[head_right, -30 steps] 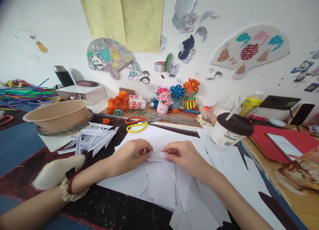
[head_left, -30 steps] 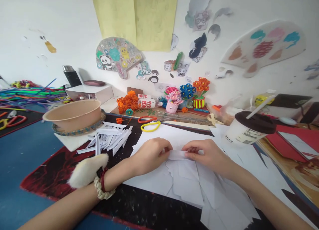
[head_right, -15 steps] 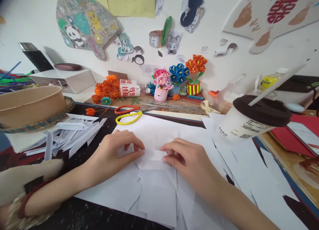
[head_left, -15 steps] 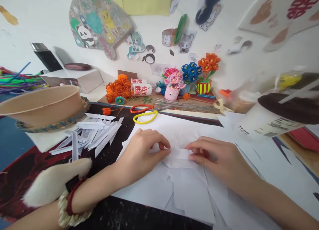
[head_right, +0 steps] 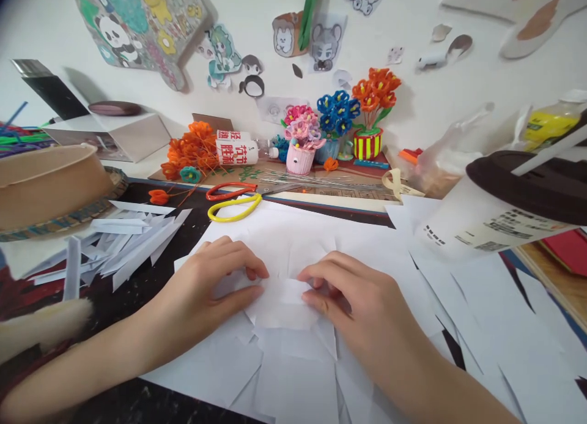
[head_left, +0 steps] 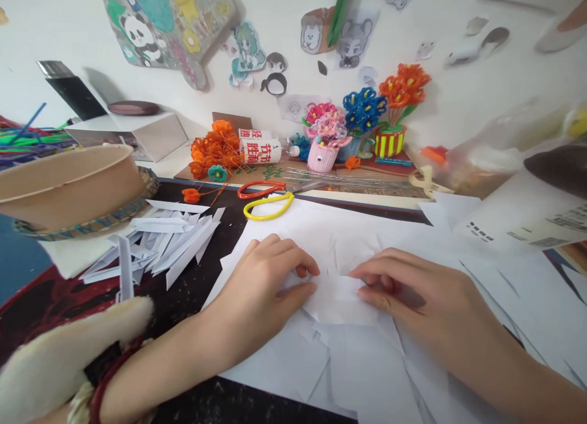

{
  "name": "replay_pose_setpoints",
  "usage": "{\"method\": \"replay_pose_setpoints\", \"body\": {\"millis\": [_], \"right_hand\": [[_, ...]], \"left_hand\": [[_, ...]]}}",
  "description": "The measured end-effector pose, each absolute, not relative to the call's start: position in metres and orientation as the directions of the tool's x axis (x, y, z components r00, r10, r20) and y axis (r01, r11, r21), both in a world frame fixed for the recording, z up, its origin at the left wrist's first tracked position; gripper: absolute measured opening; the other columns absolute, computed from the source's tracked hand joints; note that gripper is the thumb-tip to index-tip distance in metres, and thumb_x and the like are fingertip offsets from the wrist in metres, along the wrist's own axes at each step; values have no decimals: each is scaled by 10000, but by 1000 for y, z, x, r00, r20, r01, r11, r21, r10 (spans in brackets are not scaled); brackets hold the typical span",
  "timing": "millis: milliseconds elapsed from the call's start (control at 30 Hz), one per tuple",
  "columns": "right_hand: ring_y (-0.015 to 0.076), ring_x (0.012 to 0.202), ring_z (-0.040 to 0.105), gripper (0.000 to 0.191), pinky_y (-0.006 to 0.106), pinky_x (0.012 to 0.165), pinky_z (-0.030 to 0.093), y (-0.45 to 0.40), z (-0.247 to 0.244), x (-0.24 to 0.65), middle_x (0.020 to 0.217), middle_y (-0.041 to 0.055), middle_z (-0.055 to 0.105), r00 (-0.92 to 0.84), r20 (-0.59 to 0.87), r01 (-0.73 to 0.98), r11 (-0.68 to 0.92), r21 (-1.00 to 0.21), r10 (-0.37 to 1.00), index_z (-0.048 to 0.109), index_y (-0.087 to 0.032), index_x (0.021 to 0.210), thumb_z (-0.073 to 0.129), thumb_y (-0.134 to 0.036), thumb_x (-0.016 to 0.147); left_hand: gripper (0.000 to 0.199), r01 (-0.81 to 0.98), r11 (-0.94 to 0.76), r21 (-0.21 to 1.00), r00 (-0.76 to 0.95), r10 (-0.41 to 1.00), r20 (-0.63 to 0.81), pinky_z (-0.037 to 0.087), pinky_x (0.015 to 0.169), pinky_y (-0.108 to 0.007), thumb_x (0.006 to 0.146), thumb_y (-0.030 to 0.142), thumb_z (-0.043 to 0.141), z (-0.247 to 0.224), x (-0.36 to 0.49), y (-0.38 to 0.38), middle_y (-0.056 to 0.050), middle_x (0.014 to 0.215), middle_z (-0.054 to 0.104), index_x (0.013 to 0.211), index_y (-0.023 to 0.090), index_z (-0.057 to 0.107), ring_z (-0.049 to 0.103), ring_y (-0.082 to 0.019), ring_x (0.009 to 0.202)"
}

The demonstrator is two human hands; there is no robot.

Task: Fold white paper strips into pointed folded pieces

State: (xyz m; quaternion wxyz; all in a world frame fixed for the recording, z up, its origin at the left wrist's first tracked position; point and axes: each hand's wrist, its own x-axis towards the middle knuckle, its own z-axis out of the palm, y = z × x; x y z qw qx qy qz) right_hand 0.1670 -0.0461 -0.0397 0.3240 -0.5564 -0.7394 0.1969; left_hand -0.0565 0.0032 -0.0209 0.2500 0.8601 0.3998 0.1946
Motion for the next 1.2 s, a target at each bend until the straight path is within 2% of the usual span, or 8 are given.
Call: {"method": "replay_pose_setpoints", "body": {"millis": [233, 467, 633, 800, 933, 1067, 1200], "right_hand": [[145, 577, 588, 86, 239, 513, 505, -47, -39, 167, 761, -7, 635, -166, 275, 721, 307, -622, 947, 627, -275, 799, 583, -226, 855], [147, 562, 573, 70, 230, 489, 493, -46, -42, 173, 719, -14, 634, -171, 201, 706, 262, -658, 965, 649, -292, 784, 625, -249, 835], [147, 639, 607, 82, 215, 519, 507, -44, -40, 178, 794, -26, 665, -153, 134, 664, 203, -720, 979, 688, -328, 853, 644, -262, 829], [167, 764, 623, 98, 242, 612, 533, -42, -35, 182, 898, -10, 678, -195, 123, 676, 224, -702, 973, 697, -331, 902, 615, -298, 859], [151, 685, 584, 91, 249, 590, 514, -42, -35, 182, 854, -5, 652, -195, 116, 701, 221, -678, 974, 692, -317, 903, 623, -287, 852], [152, 637, 554, 59, 259, 558, 488, -42, -35, 182, 799, 8, 633, -186, 112, 706, 212, -676, 976, 679, -276, 822, 626, -287, 845], [153, 630, 543, 104, 269, 555, 470, -43, -32, 182, 798, 12, 628, -254, 111, 705, 263, -659, 961, 661, -259, 778, 608, -298, 857]], "left_hand": [[112, 596, -548, 587, 583, 798, 153, 394, 781, -345, 811, 141, 651, -21, -57, 0, 26, 847, 646, 886, 216, 618, 535, -166, 799], [104, 571, -541, 617, 587, 795, 154, 417, 755, -346, 791, 123, 656, -18, -56, -3, 24, 834, 665, 815, 224, 646, 547, -185, 833], [126, 534, -519, 668, 570, 804, 169, 428, 760, -348, 791, 109, 647, -18, -56, -1, 30, 812, 675, 811, 232, 671, 555, -177, 821], [140, 547, -496, 674, 557, 817, 149, 423, 789, -366, 793, 115, 650, -18, -57, 0, 33, 829, 687, 823, 243, 698, 562, -178, 839], [148, 556, -503, 662, 552, 819, 159, 421, 788, -363, 782, 105, 661, -18, -56, 0, 31, 830, 684, 820, 241, 705, 560, -179, 841], [159, 554, -518, 652, 554, 814, 176, 420, 793, -367, 773, 98, 666, -18, -57, -1, 24, 810, 676, 810, 245, 714, 559, -181, 825], [185, 544, -524, 656, 554, 811, 189, 419, 789, -358, 767, 62, 654, -17, -57, -1, 21, 805, 672, 794, 234, 717, 558, -174, 817]]}}
